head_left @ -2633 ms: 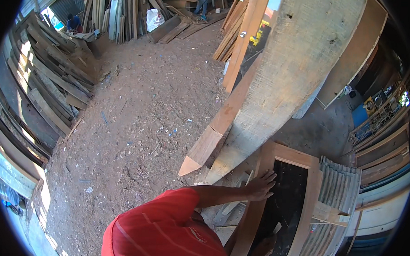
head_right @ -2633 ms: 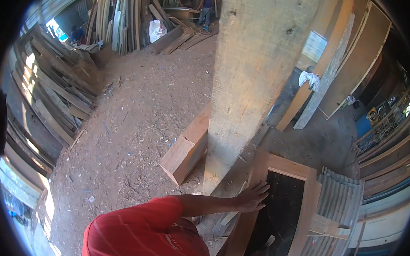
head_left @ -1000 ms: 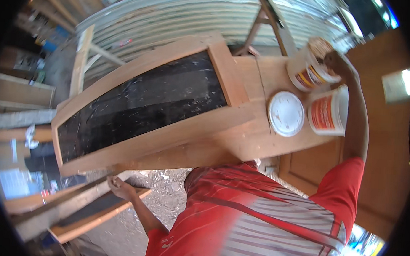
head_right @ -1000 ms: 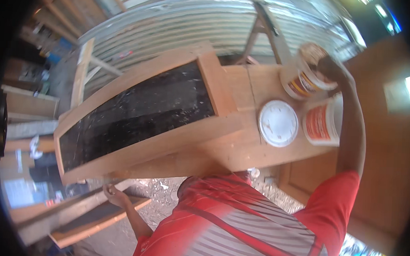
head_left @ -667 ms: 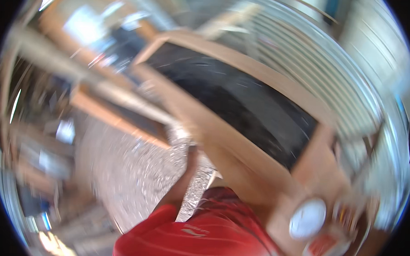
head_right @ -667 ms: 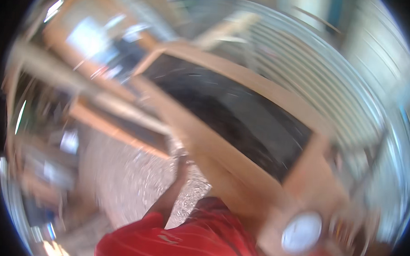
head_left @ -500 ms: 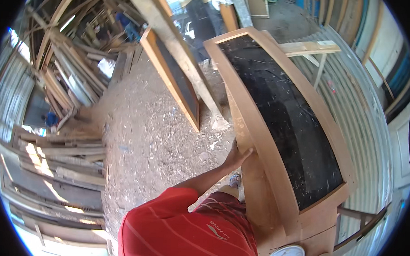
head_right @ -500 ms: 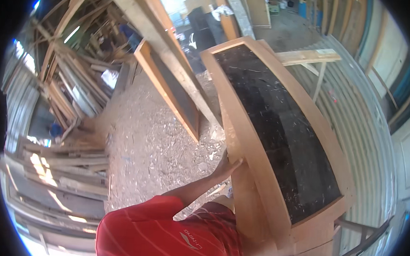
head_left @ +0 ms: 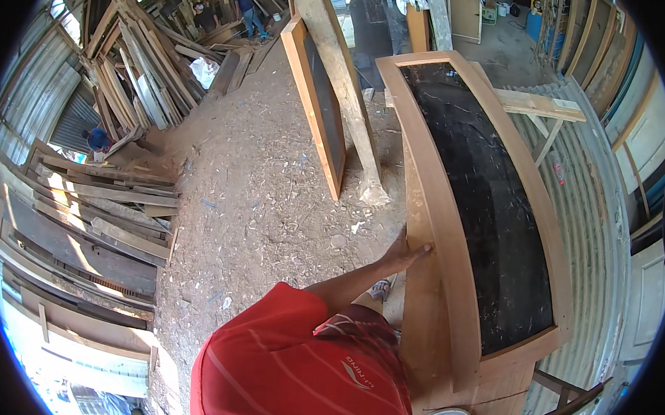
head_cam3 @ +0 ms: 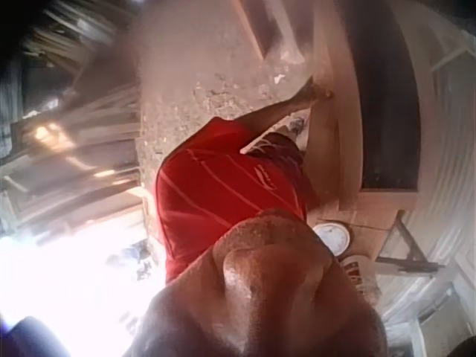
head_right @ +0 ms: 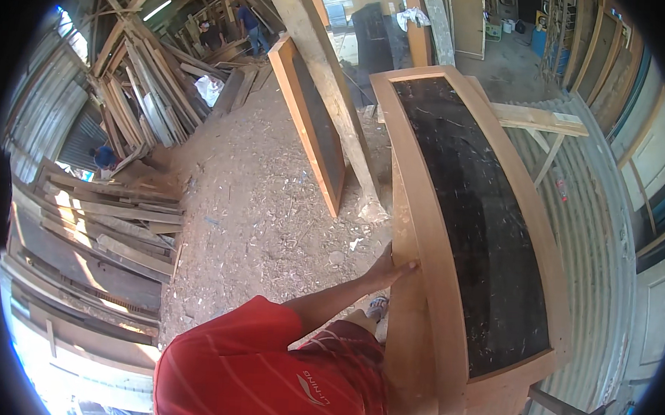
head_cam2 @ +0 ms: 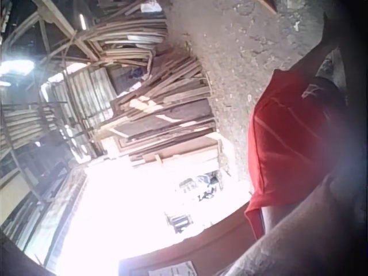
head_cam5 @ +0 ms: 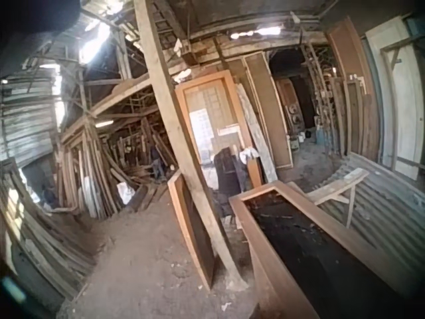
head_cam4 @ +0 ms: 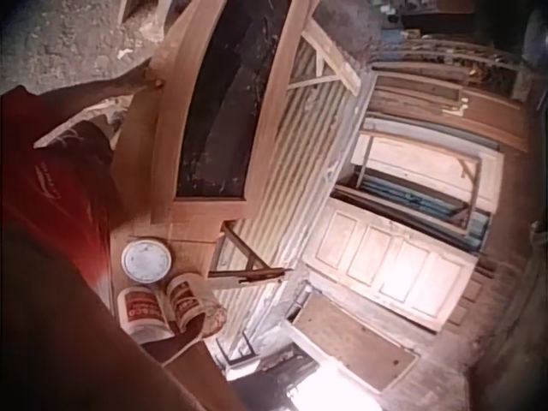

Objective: The person applies wood filler to the joints of a wooden frame using a scraper, turns the frame to access other sides, and spreads more wood filler along the wood.

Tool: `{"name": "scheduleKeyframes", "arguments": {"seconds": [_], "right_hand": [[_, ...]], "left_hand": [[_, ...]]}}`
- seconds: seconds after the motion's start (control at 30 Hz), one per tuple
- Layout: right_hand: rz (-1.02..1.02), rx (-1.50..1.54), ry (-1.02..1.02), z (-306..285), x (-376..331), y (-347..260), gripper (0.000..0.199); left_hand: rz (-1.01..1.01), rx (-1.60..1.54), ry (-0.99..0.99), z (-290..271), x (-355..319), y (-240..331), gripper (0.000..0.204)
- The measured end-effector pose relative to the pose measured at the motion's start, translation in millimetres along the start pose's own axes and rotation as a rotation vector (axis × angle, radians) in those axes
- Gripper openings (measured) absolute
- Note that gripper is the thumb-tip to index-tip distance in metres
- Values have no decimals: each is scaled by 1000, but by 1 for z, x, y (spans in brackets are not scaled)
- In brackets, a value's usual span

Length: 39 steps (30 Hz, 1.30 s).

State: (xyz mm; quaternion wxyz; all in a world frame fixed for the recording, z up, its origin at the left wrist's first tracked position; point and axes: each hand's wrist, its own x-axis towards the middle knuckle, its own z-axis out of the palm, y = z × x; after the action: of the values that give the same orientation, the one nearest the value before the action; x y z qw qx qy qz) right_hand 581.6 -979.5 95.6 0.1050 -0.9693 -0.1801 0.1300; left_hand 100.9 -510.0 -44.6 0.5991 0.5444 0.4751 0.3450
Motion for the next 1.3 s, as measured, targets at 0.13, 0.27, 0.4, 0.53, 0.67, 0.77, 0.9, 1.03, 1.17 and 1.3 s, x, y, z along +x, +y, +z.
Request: {"name": "scheduleKeyframes", "arguments": {"seconds": [0.13,0.27,0.4,0.53,0.67,0.77,0.9,1.03,1.17,1.3], "right_hand": [[-7,9,-3,-2,1,3,33],[-24,21,-6,-4,1,11,33],[28,64,7,-11,-39,54,34],[41,209,49,-58,-95,90,34],[134,257,-17,-96,-155,91,34],[24,232,-55,-121,-193,97,34],[211,357,71,-127,-235,80,33],[366,475,207,-109,-268,65,32],[407,372,327,-85,-278,71,34],[463,238,442,-73,-281,55,33]], "left_hand": [[10,-102,-2,3,-8,8,106],[20,-155,19,7,-18,11,105],[-83,-85,-37,16,-23,21,104],[24,-65,-39,-26,8,-84,40],[396,581,59,-52,8,-43,91],[665,922,-195,11,-29,81,112],[821,954,-675,78,-43,97,116],[991,989,-881,113,-46,84,107],[1103,920,-821,113,-45,79,97],[1140,867,-808,112,-41,76,96]]}}
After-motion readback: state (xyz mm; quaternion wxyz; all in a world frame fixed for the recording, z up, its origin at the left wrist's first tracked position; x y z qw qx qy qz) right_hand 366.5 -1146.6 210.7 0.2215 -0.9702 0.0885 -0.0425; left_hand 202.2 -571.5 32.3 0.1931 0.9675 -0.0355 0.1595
